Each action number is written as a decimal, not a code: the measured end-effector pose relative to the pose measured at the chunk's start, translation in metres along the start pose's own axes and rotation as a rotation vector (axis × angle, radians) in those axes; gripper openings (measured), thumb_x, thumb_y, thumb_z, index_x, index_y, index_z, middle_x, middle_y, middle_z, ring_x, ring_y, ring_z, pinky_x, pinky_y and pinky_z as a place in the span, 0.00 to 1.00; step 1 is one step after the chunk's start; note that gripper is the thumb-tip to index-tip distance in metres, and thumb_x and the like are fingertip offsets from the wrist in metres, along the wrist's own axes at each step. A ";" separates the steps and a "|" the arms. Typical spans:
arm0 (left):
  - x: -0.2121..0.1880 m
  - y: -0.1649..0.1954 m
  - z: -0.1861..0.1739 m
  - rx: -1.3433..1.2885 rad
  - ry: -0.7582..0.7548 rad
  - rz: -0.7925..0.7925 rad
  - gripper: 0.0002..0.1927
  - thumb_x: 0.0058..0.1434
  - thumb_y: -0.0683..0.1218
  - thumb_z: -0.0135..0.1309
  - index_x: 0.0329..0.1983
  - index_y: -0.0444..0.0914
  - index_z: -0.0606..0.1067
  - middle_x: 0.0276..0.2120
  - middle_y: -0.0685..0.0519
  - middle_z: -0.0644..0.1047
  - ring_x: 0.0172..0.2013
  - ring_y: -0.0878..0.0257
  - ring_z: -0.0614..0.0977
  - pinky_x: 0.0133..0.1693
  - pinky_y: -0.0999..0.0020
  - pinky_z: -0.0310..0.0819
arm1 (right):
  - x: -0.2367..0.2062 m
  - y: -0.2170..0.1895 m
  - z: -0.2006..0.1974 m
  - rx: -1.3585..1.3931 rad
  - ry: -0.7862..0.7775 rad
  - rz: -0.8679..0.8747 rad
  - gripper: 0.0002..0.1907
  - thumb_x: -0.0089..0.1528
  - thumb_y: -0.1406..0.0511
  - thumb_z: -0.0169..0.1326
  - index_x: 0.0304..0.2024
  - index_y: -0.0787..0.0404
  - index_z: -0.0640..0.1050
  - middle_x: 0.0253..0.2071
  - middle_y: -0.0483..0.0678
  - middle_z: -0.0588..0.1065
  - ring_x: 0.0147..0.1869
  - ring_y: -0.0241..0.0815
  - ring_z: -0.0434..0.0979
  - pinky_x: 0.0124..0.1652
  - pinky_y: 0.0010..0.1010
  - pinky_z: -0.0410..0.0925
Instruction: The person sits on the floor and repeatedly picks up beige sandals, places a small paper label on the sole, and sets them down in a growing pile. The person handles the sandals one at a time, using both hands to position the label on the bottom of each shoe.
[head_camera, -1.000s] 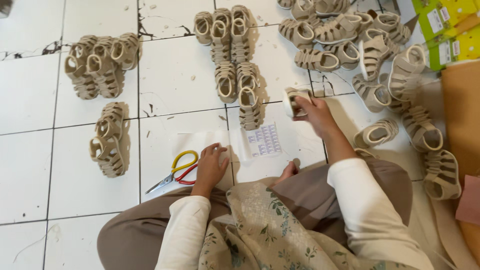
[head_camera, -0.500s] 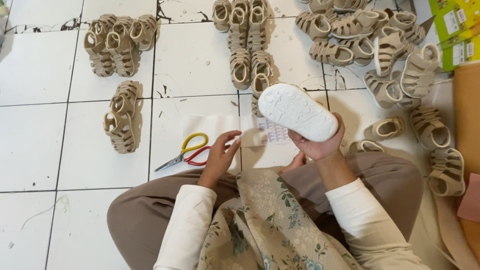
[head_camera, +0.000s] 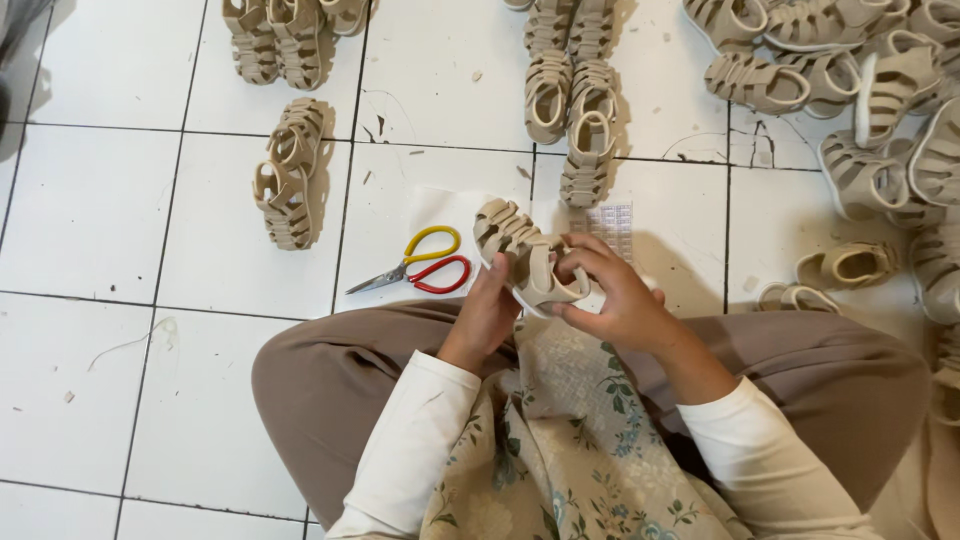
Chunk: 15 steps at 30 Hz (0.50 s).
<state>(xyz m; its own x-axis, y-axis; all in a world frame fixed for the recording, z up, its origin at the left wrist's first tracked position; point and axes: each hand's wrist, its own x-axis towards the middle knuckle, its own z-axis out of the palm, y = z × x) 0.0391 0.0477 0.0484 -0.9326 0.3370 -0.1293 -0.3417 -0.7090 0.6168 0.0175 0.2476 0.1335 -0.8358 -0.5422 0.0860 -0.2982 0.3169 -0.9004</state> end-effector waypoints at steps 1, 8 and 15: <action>0.003 0.000 -0.004 -0.002 0.014 0.024 0.38 0.71 0.64 0.48 0.72 0.33 0.61 0.63 0.45 0.73 0.63 0.54 0.75 0.63 0.55 0.68 | 0.001 0.003 -0.002 0.074 -0.019 0.009 0.19 0.54 0.69 0.64 0.46 0.63 0.74 0.64 0.58 0.66 0.71 0.53 0.66 0.63 0.41 0.63; 0.033 0.008 -0.024 -0.059 0.162 0.142 0.35 0.66 0.49 0.58 0.72 0.35 0.59 0.62 0.45 0.72 0.63 0.54 0.74 0.66 0.56 0.66 | 0.009 0.072 -0.035 0.394 0.175 0.384 0.24 0.60 0.67 0.60 0.59 0.57 0.73 0.53 0.55 0.77 0.59 0.45 0.79 0.56 0.30 0.77; 0.051 0.034 -0.047 -0.048 0.439 0.189 0.33 0.65 0.51 0.57 0.69 0.39 0.59 0.60 0.48 0.72 0.60 0.56 0.75 0.60 0.58 0.74 | 0.027 0.185 -0.038 -0.311 0.301 0.627 0.09 0.62 0.70 0.59 0.45 0.65 0.82 0.40 0.52 0.81 0.43 0.44 0.83 0.44 0.32 0.74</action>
<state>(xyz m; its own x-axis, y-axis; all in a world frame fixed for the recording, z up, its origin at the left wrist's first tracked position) -0.0254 0.0118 0.0260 -0.9364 -0.0869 -0.3401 -0.1565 -0.7638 0.6262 -0.0782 0.3213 -0.0147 -0.9678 0.0334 -0.2494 0.1954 0.7242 -0.6613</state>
